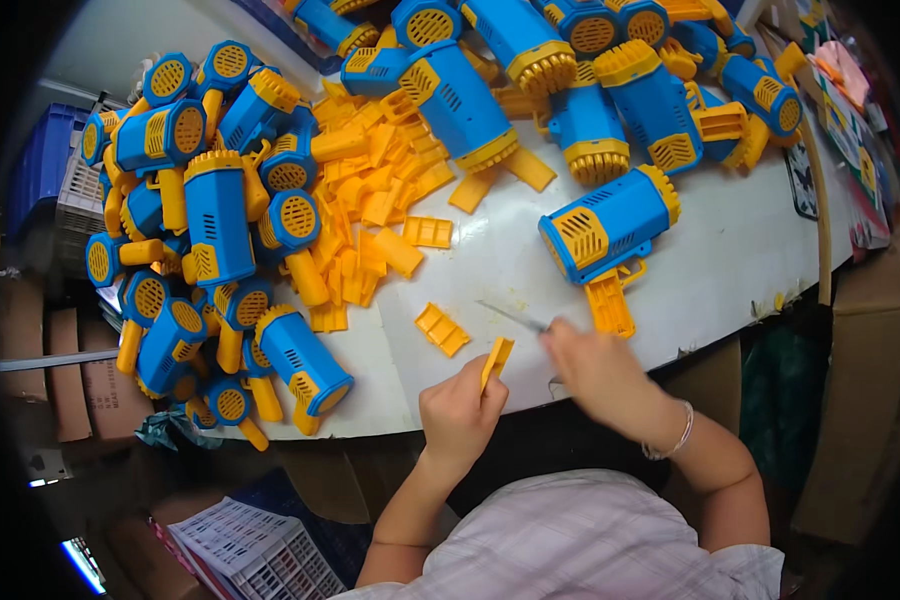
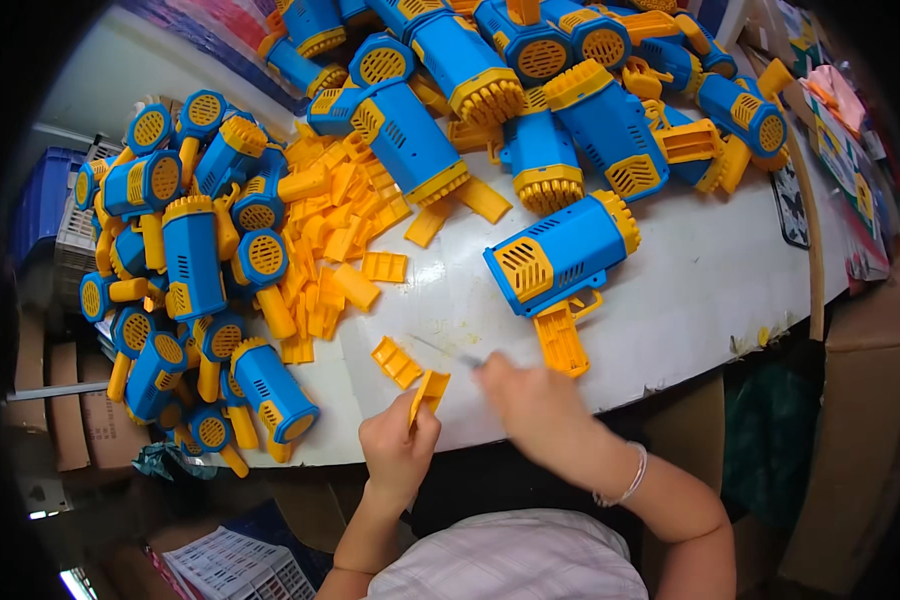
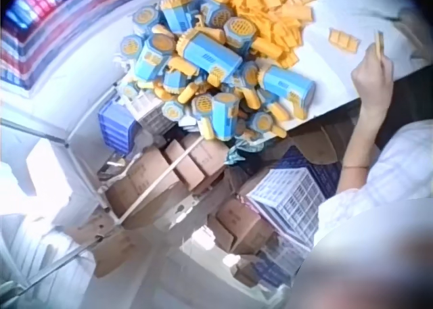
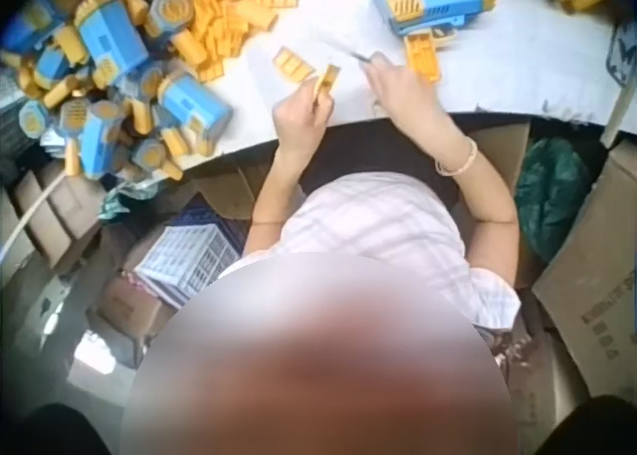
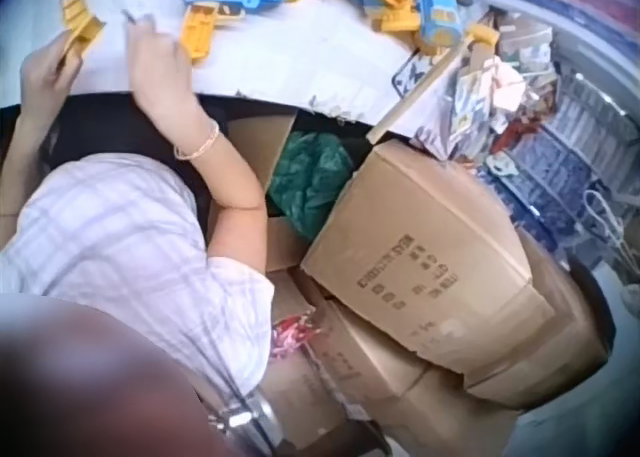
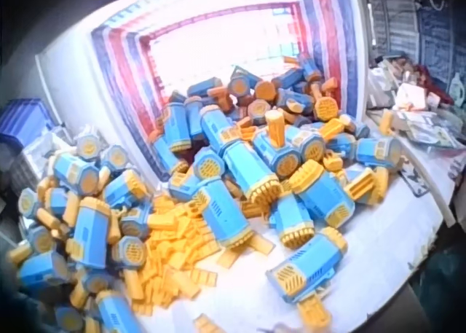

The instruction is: Assembling and trimming plastic toy bubble guns on a factory workbench.

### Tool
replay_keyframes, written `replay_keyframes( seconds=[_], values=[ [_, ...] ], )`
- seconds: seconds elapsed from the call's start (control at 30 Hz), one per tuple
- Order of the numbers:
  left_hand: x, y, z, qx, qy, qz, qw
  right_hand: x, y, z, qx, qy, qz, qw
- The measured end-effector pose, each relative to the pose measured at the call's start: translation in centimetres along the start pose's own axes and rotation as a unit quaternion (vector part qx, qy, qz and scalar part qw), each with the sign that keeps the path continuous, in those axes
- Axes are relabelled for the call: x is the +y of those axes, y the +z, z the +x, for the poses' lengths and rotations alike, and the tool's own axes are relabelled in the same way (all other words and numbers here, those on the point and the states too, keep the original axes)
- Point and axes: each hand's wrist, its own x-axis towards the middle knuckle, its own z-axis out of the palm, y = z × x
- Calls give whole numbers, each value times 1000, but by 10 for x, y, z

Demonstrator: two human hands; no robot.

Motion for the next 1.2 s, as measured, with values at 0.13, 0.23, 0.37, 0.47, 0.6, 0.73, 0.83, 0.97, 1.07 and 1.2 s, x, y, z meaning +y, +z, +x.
replay_keyframes(
  seconds=[0.13, 0.23, 0.37, 0.47, 0.6, 0.73, 0.83, 0.97, 1.07, 1.2],
  values=[
    [-8, 0, 9, 2, 28, 13, 1000, -19, -8, -6, -37, -51, 59, 996],
    [-9, 4, 8, 9, -5, 16, 1000, 3, 0, 8, 7, 40, 27, 999],
    [-12, 8, 5, -1, 1, -11, 1000, -10, -1, -3, -33, -33, 58, 997],
    [-16, 13, 3, 17, 15, 29, 999, 17, 7, 9, 16, 45, 37, 998],
    [-16, 13, 10, 27, 36, 46, 998, -1, -3, 5, -48, -41, 40, 997],
    [-15, 7, 4, 3, -64, -22, 998, 11, -3, 10, 9, -12, 61, 998],
    [-6, 6, 19, -18, -93, -86, 992, -6, -4, 8, -44, -44, 67, 996],
    [-8, 4, 10, -18, -136, -88, 987, 4, 2, 8, 14, -2, 59, 998],
    [-7, 5, 15, -40, -116, -115, 986, 2, 7, 9, -13, -34, 66, 997],
    [-11, 5, 12, -39, -134, -100, 985, 2, 5, 6, -6, 11, 66, 998]
  ],
)
